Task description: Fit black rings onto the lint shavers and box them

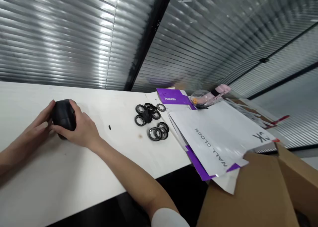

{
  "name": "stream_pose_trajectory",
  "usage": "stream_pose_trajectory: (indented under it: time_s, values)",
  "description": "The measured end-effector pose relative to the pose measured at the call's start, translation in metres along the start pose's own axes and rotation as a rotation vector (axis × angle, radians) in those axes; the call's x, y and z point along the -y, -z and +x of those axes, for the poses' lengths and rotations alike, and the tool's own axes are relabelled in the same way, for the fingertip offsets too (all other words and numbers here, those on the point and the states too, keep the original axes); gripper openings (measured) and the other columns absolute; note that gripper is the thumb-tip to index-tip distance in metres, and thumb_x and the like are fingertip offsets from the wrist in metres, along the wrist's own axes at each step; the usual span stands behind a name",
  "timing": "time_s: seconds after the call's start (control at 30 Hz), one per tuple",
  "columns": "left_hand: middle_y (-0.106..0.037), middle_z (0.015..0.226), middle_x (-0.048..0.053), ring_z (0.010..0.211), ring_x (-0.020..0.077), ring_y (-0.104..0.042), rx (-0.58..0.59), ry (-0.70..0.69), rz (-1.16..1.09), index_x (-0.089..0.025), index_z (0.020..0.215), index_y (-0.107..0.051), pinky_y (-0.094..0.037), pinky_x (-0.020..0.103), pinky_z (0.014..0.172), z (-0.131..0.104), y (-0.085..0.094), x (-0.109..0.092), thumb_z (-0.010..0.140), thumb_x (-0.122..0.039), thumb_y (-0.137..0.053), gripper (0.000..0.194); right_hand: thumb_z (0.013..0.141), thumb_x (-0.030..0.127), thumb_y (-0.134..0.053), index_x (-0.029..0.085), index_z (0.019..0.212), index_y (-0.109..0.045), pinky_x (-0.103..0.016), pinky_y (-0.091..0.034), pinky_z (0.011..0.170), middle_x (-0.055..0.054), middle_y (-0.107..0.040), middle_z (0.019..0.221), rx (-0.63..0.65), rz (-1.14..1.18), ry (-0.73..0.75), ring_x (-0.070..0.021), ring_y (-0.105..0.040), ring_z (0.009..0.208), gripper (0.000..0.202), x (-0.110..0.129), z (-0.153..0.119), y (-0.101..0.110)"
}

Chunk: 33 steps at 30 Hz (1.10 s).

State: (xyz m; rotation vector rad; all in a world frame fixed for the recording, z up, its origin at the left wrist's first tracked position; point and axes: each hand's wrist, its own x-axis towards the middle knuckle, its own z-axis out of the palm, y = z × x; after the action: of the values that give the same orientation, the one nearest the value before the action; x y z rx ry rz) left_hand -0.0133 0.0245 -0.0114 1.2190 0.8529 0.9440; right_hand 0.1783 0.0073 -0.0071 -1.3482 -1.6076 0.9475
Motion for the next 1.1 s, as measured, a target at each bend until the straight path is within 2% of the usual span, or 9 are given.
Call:
stream_pose_trajectory:
  time_s: [0.07, 0.2, 0.37, 0.43, 0.53, 0.7, 0.87, 0.97, 1.1]
  values:
    - [-0.043, 0.175, -0.013, 0.171, 0.0428, -0.02, -0.027, -0.039, -0.004, -0.058, 0.159, -0.054, -0.021, 0.069, 0.137, 0.003, 0.001, -0.002, 0.089, -0.067, -0.078, 0.075, 0.087, 0.056, -0.088, 0.037, 0.174, -0.03, -0.055, -0.056, 0.111, -0.01, -0.068, 0.142, -0.028, 0.054, -0.011, -0.0339, -0.067, 0.131, 0.106, 0.001, 0.001, 0.0]
    - [-0.06, 0.163, -0.005, 0.164, 0.0471, -0.036, -0.064, -0.016, -0.109, -0.049, 0.144, -0.073, -0.043, 0.074, 0.127, 0.007, 0.0, -0.016, 0.081, -0.065, -0.086, 0.066, 0.088, 0.045, -0.087, 0.035, 0.172, -0.032, -0.053, -0.057, 0.111, -0.009, -0.07, 0.134, -0.034, 0.141, -0.04, -0.0319, -0.069, 0.128, 0.1, 0.008, 0.001, 0.002]
    - [-0.071, 0.15, 0.009, 0.151, 0.0518, -0.054, -0.16, 0.03, -0.106, -0.034, 0.144, -0.075, -0.048, 0.071, 0.125, 0.005, -0.008, -0.03, 0.062, -0.067, -0.098, 0.091, 0.089, 0.04, -0.085, 0.033, 0.167, -0.038, -0.052, -0.056, 0.112, -0.009, -0.071, 0.132, -0.083, 0.198, 0.006, -0.0318, -0.068, 0.13, 0.091, 0.012, 0.001, 0.002]
    - [-0.074, 0.145, 0.012, 0.146, 0.0506, -0.059, -0.12, 0.053, -0.122, -0.031, 0.147, -0.073, -0.049, 0.069, 0.123, 0.005, -0.009, -0.029, 0.066, -0.064, -0.097, 0.091, 0.091, 0.045, -0.083, 0.033, 0.164, -0.041, -0.051, -0.057, 0.11, -0.009, -0.072, 0.127, -0.124, 0.247, -0.009, -0.0309, -0.071, 0.124, 0.085, 0.009, 0.003, 0.002]
    - [-0.072, 0.148, 0.014, 0.147, 0.0478, -0.059, -0.029, 0.078, -0.115, -0.027, 0.145, -0.074, -0.055, 0.066, 0.117, 0.004, -0.007, -0.024, 0.078, -0.059, -0.094, 0.076, 0.094, 0.051, -0.079, 0.031, 0.164, -0.04, -0.048, -0.059, 0.104, -0.008, -0.074, 0.119, -0.17, 0.371, -0.05, -0.0288, -0.074, 0.113, 0.083, 0.002, 0.006, 0.005]
    - [-0.072, 0.149, 0.012, 0.148, 0.0437, -0.06, -0.034, 0.037, -0.034, -0.028, 0.131, -0.081, -0.06, 0.056, 0.112, 0.004, -0.008, -0.025, 0.08, -0.059, -0.094, 0.061, 0.078, 0.058, -0.088, 0.032, 0.163, -0.038, -0.043, -0.062, 0.095, -0.006, -0.077, 0.118, -0.127, 0.678, -0.05, -0.0294, -0.075, 0.113, 0.101, -0.002, 0.01, 0.013]
    - [-0.072, 0.148, 0.014, 0.141, 0.0431, -0.065, 0.004, 0.019, -0.02, -0.027, 0.13, -0.079, -0.061, 0.054, 0.106, 0.004, -0.012, -0.028, 0.078, -0.063, -0.094, 0.064, 0.071, 0.065, -0.088, 0.027, 0.127, -0.064, -0.04, -0.062, 0.079, -0.01, -0.077, 0.118, -0.065, 0.902, -0.117, -0.0283, -0.073, 0.102, 0.071, 0.001, 0.009, 0.013]
    - [-0.072, 0.148, 0.015, 0.138, 0.0411, -0.067, 0.028, 0.024, -0.012, -0.025, 0.137, -0.075, -0.057, 0.054, 0.108, 0.008, -0.012, -0.021, 0.083, -0.063, -0.091, 0.068, 0.073, 0.068, -0.08, 0.023, 0.103, -0.07, -0.04, -0.06, 0.073, -0.015, -0.077, 0.114, 0.005, 0.922, -0.167, -0.0281, -0.071, 0.095, 0.055, -0.004, 0.009, 0.016]
    - [-0.074, 0.143, 0.017, 0.132, 0.0383, -0.07, 0.064, 0.017, -0.043, -0.022, 0.142, -0.07, -0.058, 0.049, 0.104, 0.017, -0.005, -0.01, 0.087, -0.062, -0.089, 0.071, 0.089, 0.073, -0.057, 0.019, 0.101, -0.075, -0.038, -0.057, 0.064, -0.016, -0.078, 0.107, 0.011, 0.728, -0.112, -0.026, -0.072, 0.084, 0.059, -0.021, 0.015, 0.021]
